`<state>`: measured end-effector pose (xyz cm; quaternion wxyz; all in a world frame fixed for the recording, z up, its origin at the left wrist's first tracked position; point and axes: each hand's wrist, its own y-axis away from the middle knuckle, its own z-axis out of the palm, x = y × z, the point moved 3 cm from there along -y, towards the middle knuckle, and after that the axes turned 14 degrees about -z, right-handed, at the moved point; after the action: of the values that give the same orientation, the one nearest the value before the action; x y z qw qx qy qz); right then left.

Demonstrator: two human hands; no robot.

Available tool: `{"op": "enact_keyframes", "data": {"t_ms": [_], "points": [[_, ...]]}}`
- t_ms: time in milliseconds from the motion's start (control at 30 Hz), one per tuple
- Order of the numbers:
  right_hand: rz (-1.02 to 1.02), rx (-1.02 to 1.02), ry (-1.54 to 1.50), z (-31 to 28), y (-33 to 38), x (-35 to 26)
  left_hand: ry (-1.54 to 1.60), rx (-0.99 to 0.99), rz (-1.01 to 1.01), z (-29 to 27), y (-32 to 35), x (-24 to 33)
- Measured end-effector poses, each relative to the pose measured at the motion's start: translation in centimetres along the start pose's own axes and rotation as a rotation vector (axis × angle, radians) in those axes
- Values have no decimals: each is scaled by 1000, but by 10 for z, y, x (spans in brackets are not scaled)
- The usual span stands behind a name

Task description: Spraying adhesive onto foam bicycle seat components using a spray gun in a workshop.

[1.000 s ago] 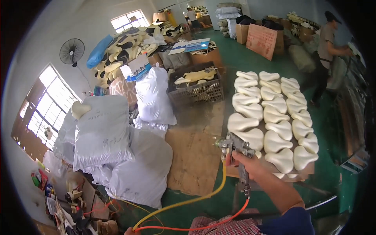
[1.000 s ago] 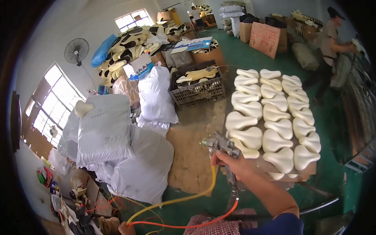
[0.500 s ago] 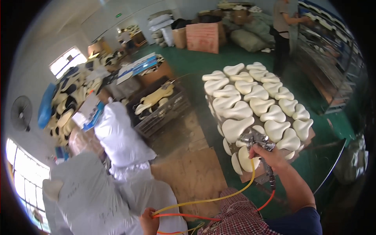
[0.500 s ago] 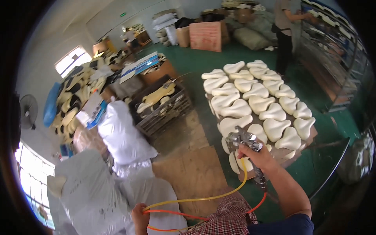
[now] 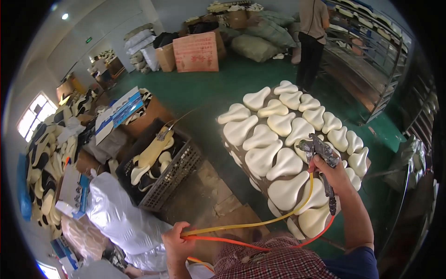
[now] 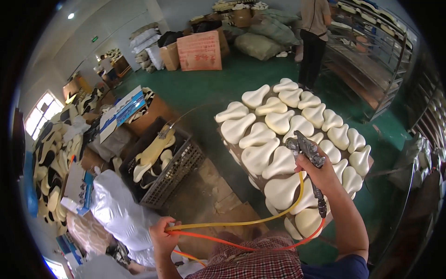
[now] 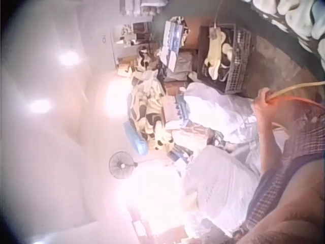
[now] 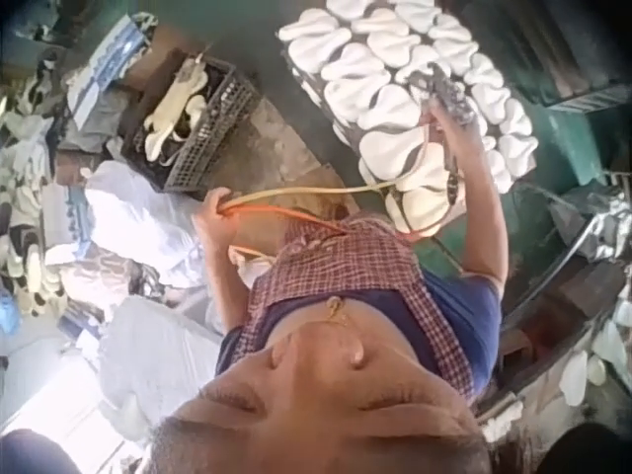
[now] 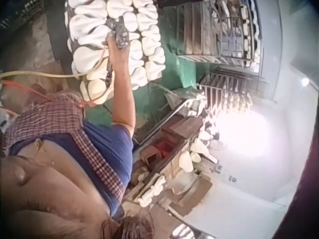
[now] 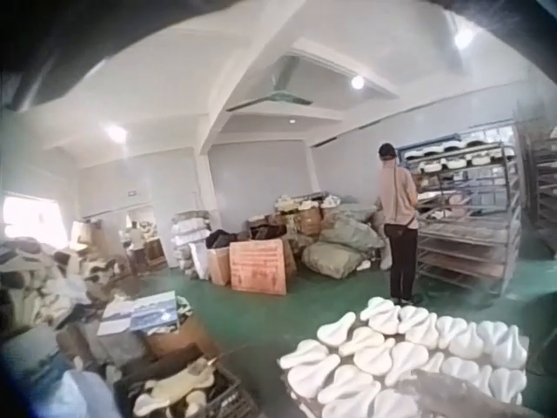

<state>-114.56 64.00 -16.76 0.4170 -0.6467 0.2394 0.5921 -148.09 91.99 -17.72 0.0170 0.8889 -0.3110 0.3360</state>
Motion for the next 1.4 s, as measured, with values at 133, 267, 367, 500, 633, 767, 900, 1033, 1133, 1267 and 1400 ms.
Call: {"op": "enact_keyframes", "data": {"t_ms": [133, 267, 367, 500, 633, 767, 900, 1033, 1133, 1267, 1400], "points": [[6, 72, 197, 27, -69, -1, 110, -95, 154, 42, -117, -10], [59, 177, 386, 71, -137, 20, 176, -290, 204, 104, -224, -32], [116, 179, 473, 106, -192, 43, 155, -432, 202, 146, -307, -57], [163, 301, 482, 139, -255, 68, 212, -624, 272, 177, -396, -73], [142, 438, 567, 156, -319, 62, 100, -757, 278, 188, -460, -103], [233, 429, 625, 180, -354, 57, 124, -861, 186, 194, -505, -119], [223, 433, 621, 201, -376, 63, 165, -969, 223, 204, -514, -118], [276, 371, 636, 215, -381, 67, 120, -1121, 209, 216, -517, -125], [302, 322, 563, 239, -388, 71, 80, -1172, 227, 221, -518, -129], [307, 444, 683, 224, -384, 76, 31, -1257, 174, 220, -515, -125], [356, 296, 607, 239, -373, 78, 91, -1296, 206, 221, -506, -127]]}}
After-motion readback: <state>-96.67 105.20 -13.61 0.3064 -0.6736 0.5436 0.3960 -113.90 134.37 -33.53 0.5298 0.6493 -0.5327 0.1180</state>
